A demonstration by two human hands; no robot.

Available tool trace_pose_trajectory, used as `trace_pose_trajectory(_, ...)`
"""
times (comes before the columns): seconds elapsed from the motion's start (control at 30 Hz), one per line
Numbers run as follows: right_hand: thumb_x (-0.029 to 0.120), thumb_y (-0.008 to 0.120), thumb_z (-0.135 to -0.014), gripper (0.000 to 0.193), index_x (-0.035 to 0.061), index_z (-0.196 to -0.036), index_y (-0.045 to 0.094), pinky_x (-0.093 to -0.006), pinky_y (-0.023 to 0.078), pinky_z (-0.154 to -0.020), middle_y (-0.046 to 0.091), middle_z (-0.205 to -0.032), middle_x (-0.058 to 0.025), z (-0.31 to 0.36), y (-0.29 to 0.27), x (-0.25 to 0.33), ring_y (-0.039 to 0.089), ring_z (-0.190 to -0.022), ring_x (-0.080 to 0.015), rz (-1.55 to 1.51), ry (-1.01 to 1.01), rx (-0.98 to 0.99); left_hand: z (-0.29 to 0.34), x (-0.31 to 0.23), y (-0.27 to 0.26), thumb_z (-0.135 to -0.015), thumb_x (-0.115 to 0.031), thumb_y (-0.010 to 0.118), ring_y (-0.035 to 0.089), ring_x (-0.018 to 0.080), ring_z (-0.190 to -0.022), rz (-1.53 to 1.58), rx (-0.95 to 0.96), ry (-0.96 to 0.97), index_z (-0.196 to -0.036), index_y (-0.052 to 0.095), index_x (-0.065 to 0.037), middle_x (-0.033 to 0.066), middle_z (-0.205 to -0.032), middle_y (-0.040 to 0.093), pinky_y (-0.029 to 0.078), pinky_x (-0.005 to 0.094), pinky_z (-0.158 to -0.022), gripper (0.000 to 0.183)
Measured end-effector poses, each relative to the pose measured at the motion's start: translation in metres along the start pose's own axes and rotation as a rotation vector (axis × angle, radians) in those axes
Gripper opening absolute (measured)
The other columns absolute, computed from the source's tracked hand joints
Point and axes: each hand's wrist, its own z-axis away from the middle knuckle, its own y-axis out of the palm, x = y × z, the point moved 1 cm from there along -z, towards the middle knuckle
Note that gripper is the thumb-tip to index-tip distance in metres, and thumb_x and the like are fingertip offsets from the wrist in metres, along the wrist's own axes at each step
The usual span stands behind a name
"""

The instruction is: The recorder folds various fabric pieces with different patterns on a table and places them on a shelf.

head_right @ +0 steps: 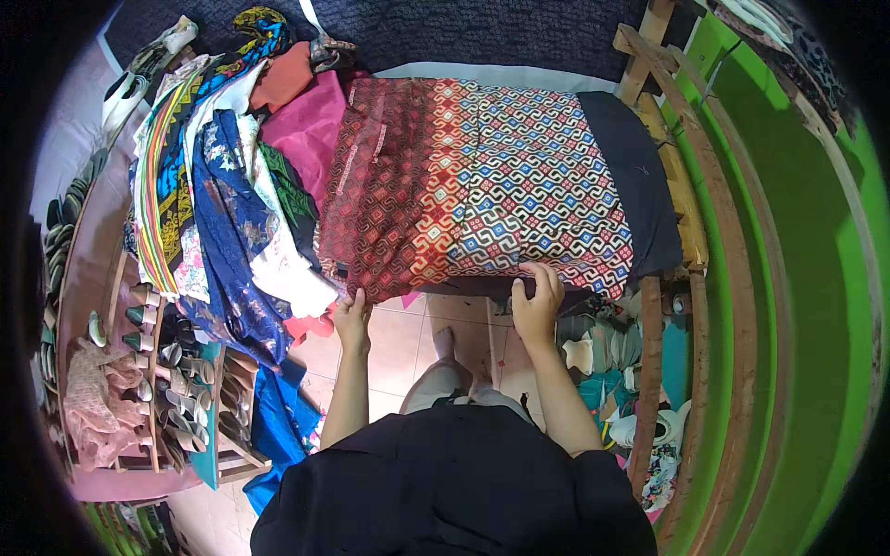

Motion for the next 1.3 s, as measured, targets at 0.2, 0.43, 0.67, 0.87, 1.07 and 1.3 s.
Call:
trace_pose_trajectory(0.2,0.012,0.061,-0.069,0.035,0.0070,-0.103,0.054,-0.0407,0.033,-0.089,0.051,-0.105,-0.0118,0.004,0.011,-0.008,0.046,-0.102,-0.0301,0.051,-0.017,0.087,-0.025,0.023,-0.026,-0.079,-0.018,0.067,0.054,0.0155,-0.083,-0.390,-0.051,0.024,-0.100,0.047,0.003,0.0095,-0.092,0.055,0.043,0.0267,-0.078,0.036)
trace_pose_trajectory(0.43,0.019,0.073,-0.060,0.083,0.0021,-0.128,0.027,-0.0438,0.025,-0.098,0.031,-0.123,-0.0216,-0.007,0.003,-0.075,0.029,-0.117,-0.0353,0.068,0.391,-0.343,-0.058,-0.020,0.001,-0.072,-0.028,0.072,0.039,0.0269,-0.110,-0.529,-0.316,0.606,-0.122,0.030,0.007,0.0190,-0.114,0.041,0.030,0.0358,-0.095,0.074)
trace_pose_trajectory(0.67,0.029,0.080,-0.057,0.102,0.0040,-0.134,0.019,-0.0457,0.025,-0.100,0.019,-0.137,-0.0212,-0.027,-0.036,-0.120,0.025,-0.124,-0.0345,-0.140,0.677,-0.477,-0.099,-0.015,-0.031,-0.078,-0.027,0.067,0.050,0.0143,-0.086,-0.180,0.041,0.275,-0.110,0.043,-0.001,0.0060,-0.092,0.051,0.040,0.0291,-0.082,0.048)
trace_pose_trajectory(0.87,0.015,0.066,-0.077,0.063,0.0034,-0.130,0.034,-0.0318,0.033,-0.095,0.049,-0.119,-0.0086,-0.003,-0.049,-0.165,0.045,-0.110,-0.0215,-0.748,0.703,-0.303,-0.098,-0.002,-0.041,-0.083,-0.027,0.058,0.050,0.0045,-0.073,-0.052,0.110,-0.169,-0.099,0.051,-0.015,-0.0057,-0.079,0.052,0.035,0.0201,-0.044,0.021)
trace_pose_trajectory(1.07,0.024,0.054,-0.086,0.038,0.0023,-0.116,0.045,-0.0390,0.031,-0.094,0.051,-0.115,-0.0082,0.017,-0.060,-0.156,0.049,-0.106,-0.0241,-0.796,0.819,-0.244,-0.123,0.031,-0.061,-0.077,-0.020,0.060,0.048,0.0073,-0.087,0.148,0.247,-0.309,-0.105,0.050,-0.021,-0.0080,-0.092,0.054,0.037,0.0303,-0.068,0.030)
trace_pose_trajectory(1.3,0.020,0.054,-0.085,0.018,0.0091,-0.098,0.047,-0.0350,0.034,-0.087,0.052,-0.099,-0.0036,0.018,-0.074,-0.143,0.052,-0.087,-0.0176,-0.916,0.687,-0.363,-0.114,0.033,-0.043,-0.080,-0.025,0.051,0.053,0.0194,-0.093,0.330,0.349,-0.452,-0.107,0.053,-0.011,0.0039,-0.105,0.058,0.041,0.0360,-0.078,0.030)
